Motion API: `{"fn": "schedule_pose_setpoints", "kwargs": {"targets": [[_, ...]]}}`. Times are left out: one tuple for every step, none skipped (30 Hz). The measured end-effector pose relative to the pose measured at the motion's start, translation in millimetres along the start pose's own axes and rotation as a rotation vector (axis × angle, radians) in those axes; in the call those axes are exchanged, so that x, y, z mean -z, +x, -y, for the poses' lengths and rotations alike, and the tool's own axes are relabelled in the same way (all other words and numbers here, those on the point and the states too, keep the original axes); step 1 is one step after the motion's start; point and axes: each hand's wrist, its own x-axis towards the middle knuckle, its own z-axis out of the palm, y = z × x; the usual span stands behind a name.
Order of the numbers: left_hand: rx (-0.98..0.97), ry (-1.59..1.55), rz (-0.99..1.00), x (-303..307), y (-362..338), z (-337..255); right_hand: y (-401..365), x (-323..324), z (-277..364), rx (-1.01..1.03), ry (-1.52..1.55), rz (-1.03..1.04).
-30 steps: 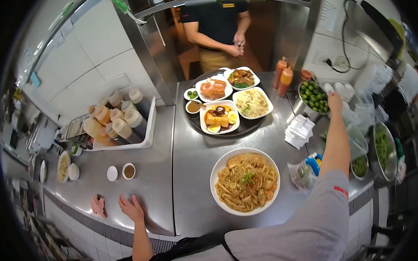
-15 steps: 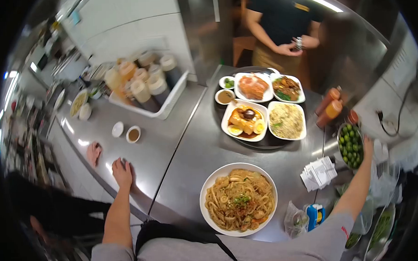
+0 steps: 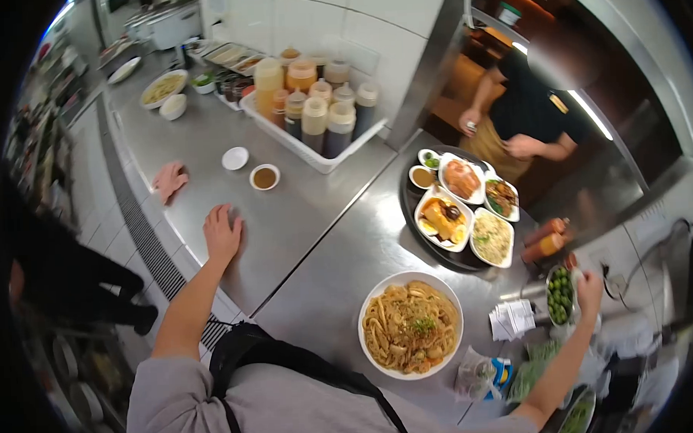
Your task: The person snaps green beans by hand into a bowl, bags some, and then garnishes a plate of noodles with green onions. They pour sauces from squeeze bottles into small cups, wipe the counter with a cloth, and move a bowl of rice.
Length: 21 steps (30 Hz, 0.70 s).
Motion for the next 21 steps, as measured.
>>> {"fn": "schedule_pose_setpoints", "kwargs": {"targets": [[-0.005, -0.018, 0.0, 3, 0, -1, -4, 17, 55, 0.037, 0.087, -0.048], [-0.001, -0.028, -0.008, 5, 0, 1, -7, 30, 100, 0.167, 0.1, -0.076], [-0.002, -0.056, -0.003, 3, 0, 5, -9, 35, 141, 0.217, 0.187, -0.046], [-0.002, -0.069, -0.009, 3, 1, 7, -15, 38, 184, 0.21, 0.363, 0.028], [0.029, -0.113, -0.001, 3, 0, 7, -20, 37, 225, 0.206, 0.538, 0.107], [0.059, -0.155, 0.007, 3, 0, 10, -20, 32, 257, 0.312, 0.439, 0.202], [0.057, -0.164, -0.007, -3, -1, 16, -24, 22, 294, 0.48, 0.368, 0.17], [0.06, -0.169, -0.014, -1, -1, 18, -31, 7, 328, 0.606, 0.442, 0.191], [0.055, -0.234, -0.008, 1, 0, 16, -37, -14, 360, 0.681, 0.479, 0.248], [0.055, -0.294, -0.002, 4, 0, 16, -42, -32, 396, 0.812, 0.529, 0.331], [0.082, -0.389, 0.048, 2, -1, 23, -44, -71, 420, 0.93, 0.557, 0.384], [0.105, -0.485, 0.094, -1, 1, 30, -54, -98, 453, 1.018, 0.647, 0.419], [0.079, -0.499, 0.095, 4, 2, 32, -65, -126, 484, 1.031, 0.657, 0.455], [0.045, -0.515, 0.1, 9, 4, 36, -77, -146, 513, 1.015, 0.631, 0.499], [0.122, -0.73, 0.247, 11, 7, 46, -88, -167, 540, 1.105, 0.621, 0.445], [0.192, -0.945, 0.403, 13, 17, 56, -100, -189, 565, 1.137, 0.622, 0.366], [0.172, -0.954, 0.404, 24, 35, 63, -110, -214, 584, 1.193, 0.574, 0.262], [0.21, -1.061, 0.456, 38, 57, 70, -123, -223, 605, 1.152, 0.515, 0.209], [0.255, -1.17, 0.514, 44, 74, 75, -134, -231, 622, 1.11, 0.453, 0.166], [0.244, -1.178, 0.52, 44, 99, 80, -142, -238, 636, 1.103, 0.443, 0.159], [0.137, -1.124, 0.419, 46, 136, 84, -149, -246, 652, 1.051, 0.43, 0.138]]}}
